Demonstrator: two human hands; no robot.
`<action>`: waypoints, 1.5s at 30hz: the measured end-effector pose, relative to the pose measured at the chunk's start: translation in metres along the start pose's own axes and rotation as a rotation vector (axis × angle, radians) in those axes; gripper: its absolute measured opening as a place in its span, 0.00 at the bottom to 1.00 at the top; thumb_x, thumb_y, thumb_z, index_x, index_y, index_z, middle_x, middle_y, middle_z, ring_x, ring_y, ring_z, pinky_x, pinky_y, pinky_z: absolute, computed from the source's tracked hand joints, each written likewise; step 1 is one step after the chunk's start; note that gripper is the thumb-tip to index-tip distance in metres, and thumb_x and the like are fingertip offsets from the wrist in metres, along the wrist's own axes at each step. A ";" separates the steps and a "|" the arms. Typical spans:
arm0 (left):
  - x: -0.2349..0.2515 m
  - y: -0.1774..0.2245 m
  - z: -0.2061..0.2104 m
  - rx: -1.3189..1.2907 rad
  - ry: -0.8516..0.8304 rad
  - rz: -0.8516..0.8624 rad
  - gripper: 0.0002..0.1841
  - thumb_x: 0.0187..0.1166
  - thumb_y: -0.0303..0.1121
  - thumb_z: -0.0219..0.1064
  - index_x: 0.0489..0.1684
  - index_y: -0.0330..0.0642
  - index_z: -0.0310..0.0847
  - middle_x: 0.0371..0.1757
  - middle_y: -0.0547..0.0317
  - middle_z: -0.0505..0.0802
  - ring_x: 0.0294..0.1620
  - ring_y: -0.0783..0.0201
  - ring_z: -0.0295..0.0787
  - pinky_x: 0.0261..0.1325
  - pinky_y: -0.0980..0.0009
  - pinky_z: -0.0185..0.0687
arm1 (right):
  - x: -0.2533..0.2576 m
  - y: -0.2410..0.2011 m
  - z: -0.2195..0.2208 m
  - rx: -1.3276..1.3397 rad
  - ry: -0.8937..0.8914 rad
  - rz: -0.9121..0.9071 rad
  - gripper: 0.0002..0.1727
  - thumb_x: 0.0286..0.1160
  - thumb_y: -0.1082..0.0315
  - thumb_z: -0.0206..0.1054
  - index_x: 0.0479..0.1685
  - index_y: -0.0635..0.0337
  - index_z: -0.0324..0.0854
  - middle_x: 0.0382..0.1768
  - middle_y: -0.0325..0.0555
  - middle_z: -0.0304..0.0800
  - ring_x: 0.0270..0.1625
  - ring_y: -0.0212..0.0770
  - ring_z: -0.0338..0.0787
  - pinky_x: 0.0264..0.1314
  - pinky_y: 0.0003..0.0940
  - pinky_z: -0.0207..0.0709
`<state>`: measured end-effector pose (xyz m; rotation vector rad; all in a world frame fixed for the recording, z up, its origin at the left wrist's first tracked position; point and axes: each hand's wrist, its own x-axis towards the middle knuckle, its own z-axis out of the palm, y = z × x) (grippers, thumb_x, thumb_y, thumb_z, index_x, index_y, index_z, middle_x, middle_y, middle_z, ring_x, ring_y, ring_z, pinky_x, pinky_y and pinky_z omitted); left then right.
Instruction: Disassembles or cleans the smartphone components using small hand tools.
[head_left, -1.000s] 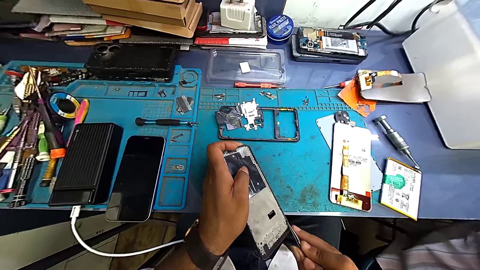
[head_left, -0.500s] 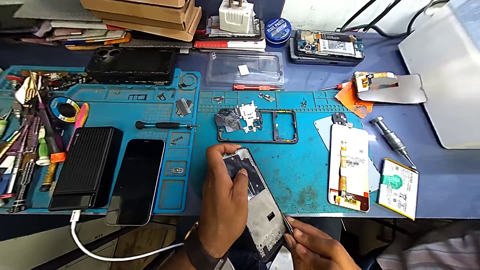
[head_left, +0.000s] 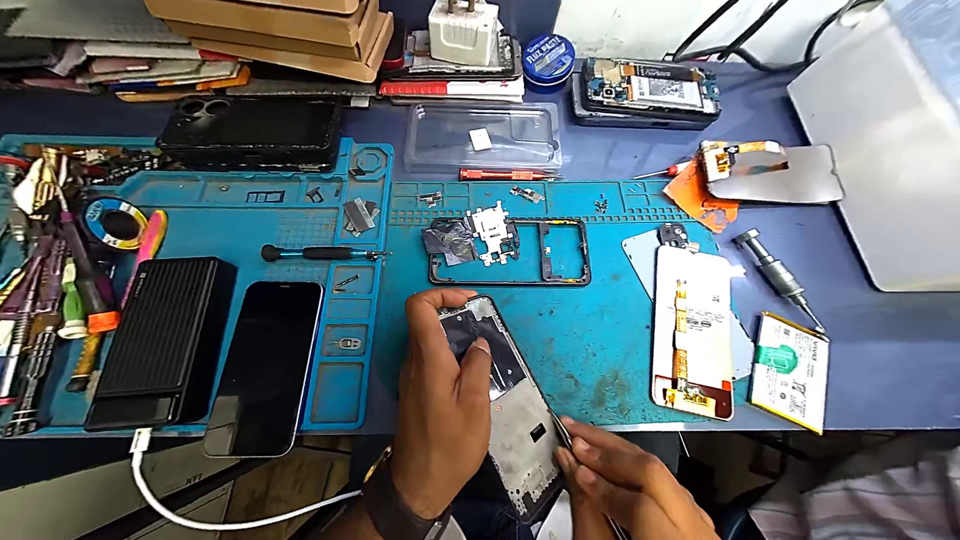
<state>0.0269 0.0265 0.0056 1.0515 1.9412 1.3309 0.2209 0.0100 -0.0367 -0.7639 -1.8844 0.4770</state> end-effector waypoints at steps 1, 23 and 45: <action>0.000 0.000 0.000 -0.003 -0.001 0.000 0.24 0.74 0.30 0.61 0.72 0.55 0.69 0.60 0.66 0.88 0.55 0.69 0.89 0.46 0.66 0.89 | 0.006 0.004 0.006 -0.008 0.008 -0.027 0.06 0.71 0.76 0.73 0.31 0.60 0.80 0.40 0.46 0.93 0.54 0.45 0.97 0.56 0.37 0.95; -0.001 -0.001 0.000 0.019 0.011 -0.010 0.23 0.75 0.31 0.60 0.72 0.56 0.69 0.61 0.67 0.87 0.57 0.69 0.88 0.48 0.64 0.88 | -0.008 -0.005 -0.010 -0.022 -0.027 0.020 0.08 0.71 0.77 0.75 0.33 0.61 0.79 0.42 0.47 0.92 0.56 0.44 0.97 0.57 0.37 0.95; 0.000 -0.002 0.000 -0.021 0.002 0.010 0.23 0.74 0.29 0.60 0.71 0.54 0.70 0.64 0.67 0.86 0.60 0.69 0.87 0.50 0.65 0.89 | 0.034 0.007 0.027 -0.045 0.045 -0.001 0.09 0.68 0.76 0.72 0.23 0.58 0.81 0.33 0.44 0.93 0.47 0.40 0.97 0.48 0.31 0.95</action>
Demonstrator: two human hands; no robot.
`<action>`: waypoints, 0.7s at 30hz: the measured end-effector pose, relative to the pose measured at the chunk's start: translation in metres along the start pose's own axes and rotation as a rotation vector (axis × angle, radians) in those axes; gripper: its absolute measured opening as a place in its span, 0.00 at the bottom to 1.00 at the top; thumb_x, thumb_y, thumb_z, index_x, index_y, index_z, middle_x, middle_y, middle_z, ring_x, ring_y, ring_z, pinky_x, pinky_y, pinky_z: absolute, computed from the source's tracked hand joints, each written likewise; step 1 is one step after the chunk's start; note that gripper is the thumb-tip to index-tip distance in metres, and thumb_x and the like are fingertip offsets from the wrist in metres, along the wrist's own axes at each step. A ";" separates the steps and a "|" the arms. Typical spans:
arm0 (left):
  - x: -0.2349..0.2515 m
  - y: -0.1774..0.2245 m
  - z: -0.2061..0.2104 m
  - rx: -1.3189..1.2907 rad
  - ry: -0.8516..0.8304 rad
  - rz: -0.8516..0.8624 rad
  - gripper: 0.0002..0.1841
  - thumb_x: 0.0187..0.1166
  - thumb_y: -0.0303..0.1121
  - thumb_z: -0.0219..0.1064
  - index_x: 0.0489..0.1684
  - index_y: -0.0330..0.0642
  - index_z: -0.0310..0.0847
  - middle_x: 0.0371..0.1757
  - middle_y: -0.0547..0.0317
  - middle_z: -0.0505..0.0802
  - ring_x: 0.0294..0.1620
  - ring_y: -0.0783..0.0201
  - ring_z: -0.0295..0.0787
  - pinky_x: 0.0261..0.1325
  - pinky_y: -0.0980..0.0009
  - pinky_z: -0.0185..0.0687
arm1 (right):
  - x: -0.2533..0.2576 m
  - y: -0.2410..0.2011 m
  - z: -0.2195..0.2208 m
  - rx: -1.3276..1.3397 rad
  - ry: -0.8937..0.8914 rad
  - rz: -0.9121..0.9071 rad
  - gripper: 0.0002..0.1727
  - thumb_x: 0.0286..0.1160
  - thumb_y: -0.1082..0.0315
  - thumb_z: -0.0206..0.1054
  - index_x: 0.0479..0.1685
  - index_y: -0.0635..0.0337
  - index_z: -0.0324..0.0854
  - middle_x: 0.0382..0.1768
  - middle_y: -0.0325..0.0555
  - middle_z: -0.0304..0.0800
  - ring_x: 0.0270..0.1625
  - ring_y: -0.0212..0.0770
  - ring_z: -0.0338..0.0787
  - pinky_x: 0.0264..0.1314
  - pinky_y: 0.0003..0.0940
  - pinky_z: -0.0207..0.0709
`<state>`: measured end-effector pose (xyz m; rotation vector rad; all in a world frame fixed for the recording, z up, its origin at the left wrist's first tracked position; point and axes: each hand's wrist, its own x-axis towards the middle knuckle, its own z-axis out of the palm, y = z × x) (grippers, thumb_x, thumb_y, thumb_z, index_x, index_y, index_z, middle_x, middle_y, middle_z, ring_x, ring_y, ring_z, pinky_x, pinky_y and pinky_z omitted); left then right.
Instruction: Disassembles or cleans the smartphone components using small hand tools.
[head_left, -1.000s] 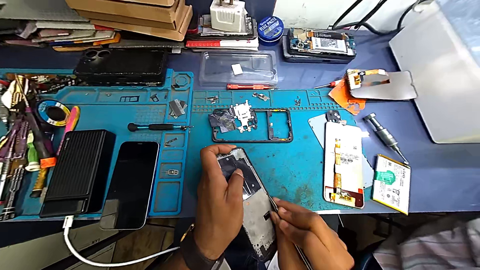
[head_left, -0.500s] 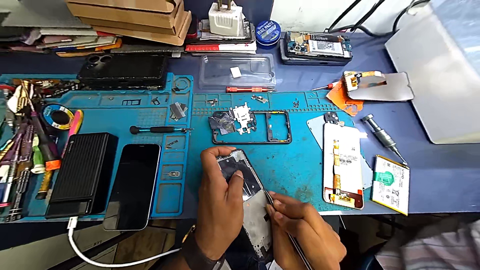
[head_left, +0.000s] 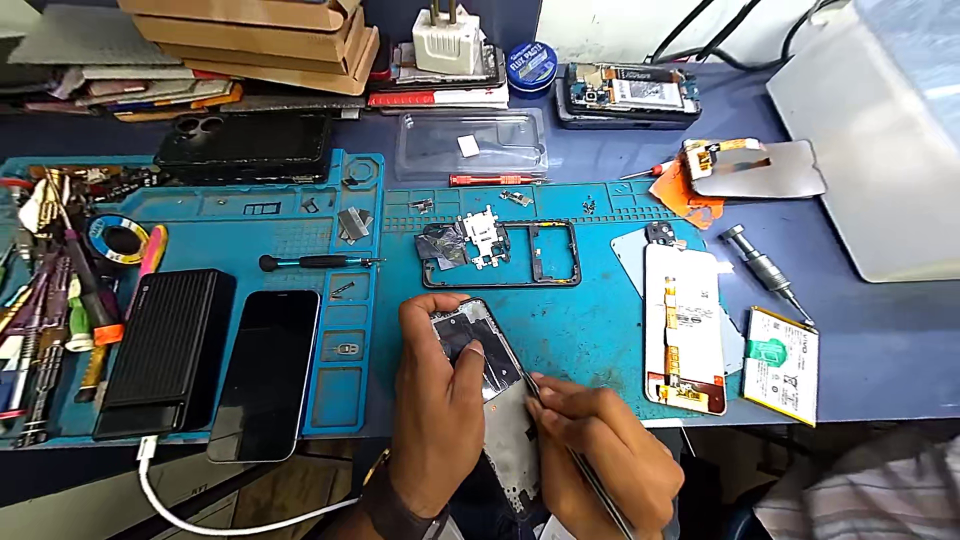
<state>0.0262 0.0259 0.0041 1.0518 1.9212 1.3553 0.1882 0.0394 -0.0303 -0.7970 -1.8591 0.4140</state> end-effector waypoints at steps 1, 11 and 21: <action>0.000 0.000 0.000 0.000 0.002 -0.001 0.23 0.74 0.29 0.60 0.71 0.54 0.70 0.64 0.67 0.86 0.59 0.69 0.87 0.49 0.65 0.89 | 0.003 -0.001 0.001 0.003 0.000 0.010 0.09 0.67 0.76 0.72 0.22 0.58 0.80 0.32 0.43 0.92 0.46 0.39 0.97 0.47 0.31 0.95; 0.000 0.002 0.001 -0.003 0.002 -0.006 0.23 0.74 0.29 0.60 0.71 0.54 0.70 0.62 0.67 0.87 0.57 0.69 0.88 0.47 0.67 0.89 | -0.042 -0.029 -0.047 0.093 -0.022 0.217 0.09 0.69 0.76 0.77 0.30 0.61 0.79 0.37 0.45 0.91 0.51 0.44 0.98 0.55 0.40 0.97; 0.000 0.003 0.000 -0.004 0.003 0.003 0.23 0.75 0.28 0.60 0.71 0.54 0.69 0.62 0.66 0.88 0.56 0.69 0.89 0.46 0.66 0.90 | -0.057 -0.025 -0.044 0.270 0.102 0.238 0.08 0.70 0.77 0.76 0.36 0.58 0.81 0.42 0.41 0.89 0.52 0.47 0.98 0.57 0.46 0.98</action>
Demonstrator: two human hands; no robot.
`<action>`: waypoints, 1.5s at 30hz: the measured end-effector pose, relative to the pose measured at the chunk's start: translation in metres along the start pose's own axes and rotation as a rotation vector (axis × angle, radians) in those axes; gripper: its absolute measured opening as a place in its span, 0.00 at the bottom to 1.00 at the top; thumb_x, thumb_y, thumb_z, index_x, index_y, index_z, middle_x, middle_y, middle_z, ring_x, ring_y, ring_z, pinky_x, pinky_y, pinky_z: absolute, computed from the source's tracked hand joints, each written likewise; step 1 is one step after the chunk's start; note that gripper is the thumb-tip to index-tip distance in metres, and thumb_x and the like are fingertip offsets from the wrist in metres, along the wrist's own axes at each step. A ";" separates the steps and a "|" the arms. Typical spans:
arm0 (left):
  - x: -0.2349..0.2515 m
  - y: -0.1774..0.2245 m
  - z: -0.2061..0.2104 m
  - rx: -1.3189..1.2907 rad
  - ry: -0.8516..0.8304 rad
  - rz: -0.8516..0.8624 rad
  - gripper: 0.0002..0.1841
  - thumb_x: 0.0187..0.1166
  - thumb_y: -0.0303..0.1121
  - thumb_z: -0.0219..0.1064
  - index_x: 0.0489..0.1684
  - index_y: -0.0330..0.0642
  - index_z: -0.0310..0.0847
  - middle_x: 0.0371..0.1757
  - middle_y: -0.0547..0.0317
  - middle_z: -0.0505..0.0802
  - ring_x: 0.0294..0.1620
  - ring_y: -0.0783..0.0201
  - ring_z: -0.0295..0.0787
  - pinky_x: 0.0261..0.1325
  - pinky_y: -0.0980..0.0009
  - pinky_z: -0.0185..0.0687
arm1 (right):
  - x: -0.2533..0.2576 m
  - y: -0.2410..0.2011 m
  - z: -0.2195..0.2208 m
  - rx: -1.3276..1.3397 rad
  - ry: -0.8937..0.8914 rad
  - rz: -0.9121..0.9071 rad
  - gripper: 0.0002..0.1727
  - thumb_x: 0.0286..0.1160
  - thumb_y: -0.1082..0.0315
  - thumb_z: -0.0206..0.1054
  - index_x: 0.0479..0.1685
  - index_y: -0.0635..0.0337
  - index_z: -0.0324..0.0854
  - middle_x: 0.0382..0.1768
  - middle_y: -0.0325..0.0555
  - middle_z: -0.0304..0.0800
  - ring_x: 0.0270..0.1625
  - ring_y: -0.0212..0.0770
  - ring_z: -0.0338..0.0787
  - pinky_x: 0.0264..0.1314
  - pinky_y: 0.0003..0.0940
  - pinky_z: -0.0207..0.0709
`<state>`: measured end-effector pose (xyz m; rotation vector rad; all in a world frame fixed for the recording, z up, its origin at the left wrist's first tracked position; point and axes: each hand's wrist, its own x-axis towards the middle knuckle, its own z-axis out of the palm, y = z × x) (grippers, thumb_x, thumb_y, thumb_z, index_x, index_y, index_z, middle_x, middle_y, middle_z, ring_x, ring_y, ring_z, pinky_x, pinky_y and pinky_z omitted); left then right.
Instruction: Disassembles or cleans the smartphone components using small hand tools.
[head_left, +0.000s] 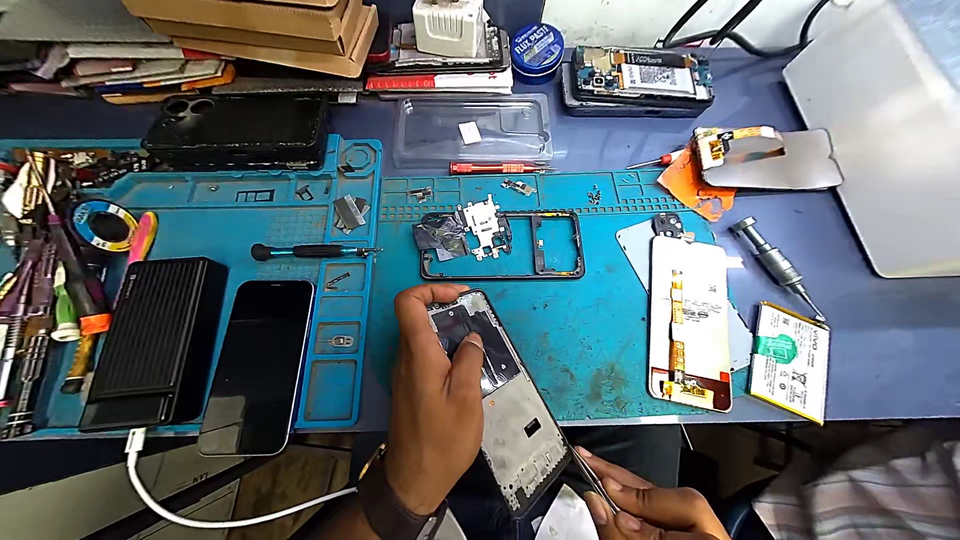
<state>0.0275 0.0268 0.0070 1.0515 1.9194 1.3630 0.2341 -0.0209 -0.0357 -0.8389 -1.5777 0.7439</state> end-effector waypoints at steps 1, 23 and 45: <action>0.000 0.000 0.000 -0.001 -0.002 0.003 0.23 0.76 0.28 0.60 0.72 0.53 0.69 0.63 0.66 0.87 0.57 0.69 0.89 0.47 0.67 0.90 | 0.000 -0.001 0.000 0.006 0.000 0.005 0.08 0.70 0.77 0.76 0.36 0.58 0.81 0.42 0.41 0.90 0.53 0.47 0.98 0.57 0.46 0.98; 0.000 0.000 0.000 -0.005 0.002 0.001 0.23 0.75 0.27 0.60 0.71 0.53 0.69 0.64 0.67 0.87 0.57 0.69 0.89 0.47 0.68 0.90 | -0.004 0.000 0.004 -0.064 -0.001 0.006 0.08 0.71 0.77 0.75 0.36 0.59 0.79 0.42 0.42 0.90 0.54 0.46 0.98 0.57 0.43 0.97; -0.001 0.001 0.000 -0.025 -0.001 -0.013 0.23 0.76 0.27 0.60 0.72 0.53 0.69 0.64 0.65 0.87 0.57 0.67 0.90 0.48 0.66 0.91 | -0.004 0.013 0.007 -0.108 0.004 -0.104 0.10 0.71 0.75 0.76 0.36 0.57 0.78 0.42 0.41 0.91 0.54 0.45 0.97 0.56 0.41 0.97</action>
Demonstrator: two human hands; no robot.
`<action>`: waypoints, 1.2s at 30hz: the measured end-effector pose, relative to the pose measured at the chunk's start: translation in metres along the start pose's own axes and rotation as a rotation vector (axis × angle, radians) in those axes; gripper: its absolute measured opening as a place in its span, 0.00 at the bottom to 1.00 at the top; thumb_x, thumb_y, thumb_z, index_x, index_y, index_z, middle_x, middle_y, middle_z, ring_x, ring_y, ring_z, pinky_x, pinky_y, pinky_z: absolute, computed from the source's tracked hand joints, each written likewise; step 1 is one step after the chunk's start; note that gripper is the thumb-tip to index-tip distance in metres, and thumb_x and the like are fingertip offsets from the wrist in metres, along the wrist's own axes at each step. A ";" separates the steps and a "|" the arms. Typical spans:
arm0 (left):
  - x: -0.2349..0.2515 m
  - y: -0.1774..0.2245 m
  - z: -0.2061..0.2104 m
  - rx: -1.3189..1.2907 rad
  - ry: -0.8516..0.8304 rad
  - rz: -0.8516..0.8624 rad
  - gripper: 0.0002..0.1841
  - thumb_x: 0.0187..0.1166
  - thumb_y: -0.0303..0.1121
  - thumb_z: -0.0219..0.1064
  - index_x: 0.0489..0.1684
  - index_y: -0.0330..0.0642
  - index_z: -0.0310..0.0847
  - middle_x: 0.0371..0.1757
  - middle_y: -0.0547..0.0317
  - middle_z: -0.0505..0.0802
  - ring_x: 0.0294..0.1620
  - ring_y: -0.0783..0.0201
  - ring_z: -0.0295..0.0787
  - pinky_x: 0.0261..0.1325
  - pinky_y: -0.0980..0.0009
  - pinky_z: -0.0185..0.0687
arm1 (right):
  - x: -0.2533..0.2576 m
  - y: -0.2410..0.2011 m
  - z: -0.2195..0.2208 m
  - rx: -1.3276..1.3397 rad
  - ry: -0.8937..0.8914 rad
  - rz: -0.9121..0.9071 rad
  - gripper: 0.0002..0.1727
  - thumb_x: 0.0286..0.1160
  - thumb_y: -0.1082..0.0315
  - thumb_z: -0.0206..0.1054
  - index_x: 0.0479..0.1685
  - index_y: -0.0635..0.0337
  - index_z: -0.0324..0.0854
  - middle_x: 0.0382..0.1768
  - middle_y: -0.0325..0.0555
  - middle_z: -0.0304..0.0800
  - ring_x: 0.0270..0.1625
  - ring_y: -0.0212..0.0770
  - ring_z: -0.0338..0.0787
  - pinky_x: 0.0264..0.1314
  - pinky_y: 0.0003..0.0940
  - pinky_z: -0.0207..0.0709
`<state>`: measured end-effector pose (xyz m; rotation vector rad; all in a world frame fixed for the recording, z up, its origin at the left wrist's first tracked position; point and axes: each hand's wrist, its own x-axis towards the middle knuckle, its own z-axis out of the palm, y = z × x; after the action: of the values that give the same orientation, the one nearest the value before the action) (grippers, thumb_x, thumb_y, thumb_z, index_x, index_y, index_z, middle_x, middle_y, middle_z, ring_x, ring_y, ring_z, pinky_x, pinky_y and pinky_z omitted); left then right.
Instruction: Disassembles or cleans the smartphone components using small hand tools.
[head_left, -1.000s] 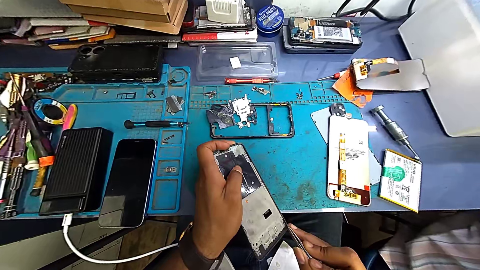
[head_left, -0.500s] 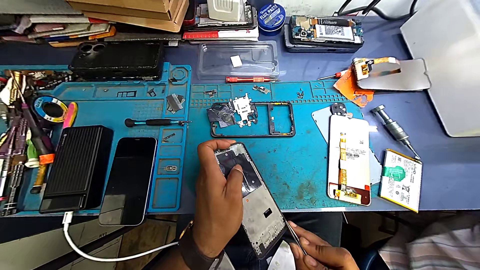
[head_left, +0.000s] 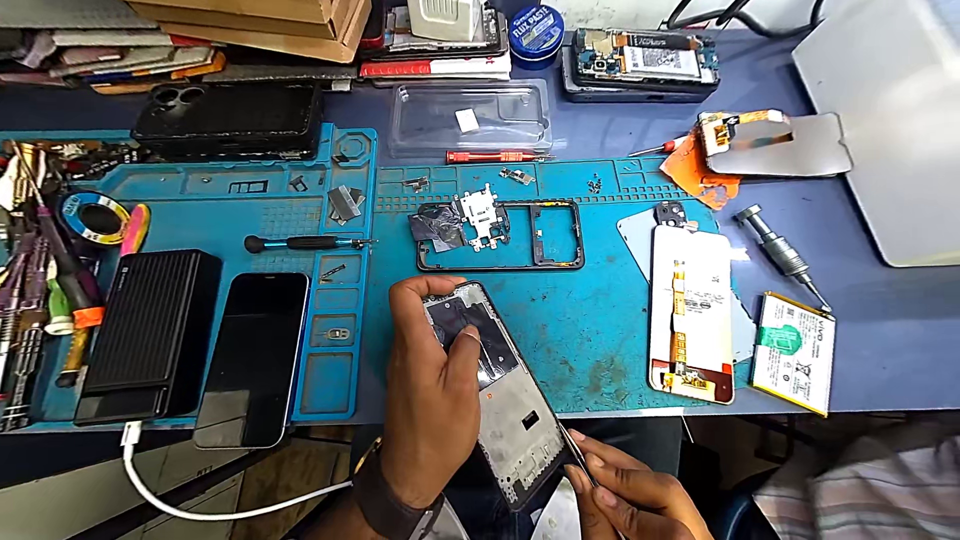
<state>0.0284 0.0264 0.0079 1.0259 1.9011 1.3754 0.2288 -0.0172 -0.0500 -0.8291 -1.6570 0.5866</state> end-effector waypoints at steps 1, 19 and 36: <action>0.000 0.000 0.000 -0.001 0.000 0.000 0.24 0.76 0.27 0.60 0.72 0.53 0.69 0.64 0.65 0.87 0.56 0.68 0.90 0.48 0.66 0.91 | -0.003 0.001 -0.003 0.015 -0.004 0.000 0.09 0.71 0.75 0.76 0.37 0.57 0.78 0.43 0.41 0.91 0.55 0.46 0.97 0.56 0.42 0.97; 0.001 -0.001 0.000 0.034 -0.001 0.012 0.23 0.75 0.28 0.60 0.71 0.53 0.69 0.63 0.67 0.88 0.57 0.70 0.89 0.47 0.67 0.90 | 0.016 0.003 0.001 -0.064 -0.079 -0.058 0.08 0.70 0.75 0.77 0.35 0.59 0.80 0.43 0.44 0.93 0.55 0.44 0.97 0.57 0.38 0.96; 0.000 -0.003 0.001 0.057 0.006 -0.009 0.24 0.75 0.29 0.60 0.72 0.56 0.69 0.62 0.68 0.87 0.56 0.69 0.88 0.46 0.65 0.89 | 0.069 0.006 0.036 -0.243 -0.108 -0.072 0.08 0.67 0.72 0.76 0.23 0.56 0.84 0.35 0.42 0.97 0.45 0.36 0.98 0.45 0.26 0.94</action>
<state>0.0279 0.0266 0.0051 1.0405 1.9567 1.3280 0.1876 0.0423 -0.0203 -0.9213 -1.8740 0.3901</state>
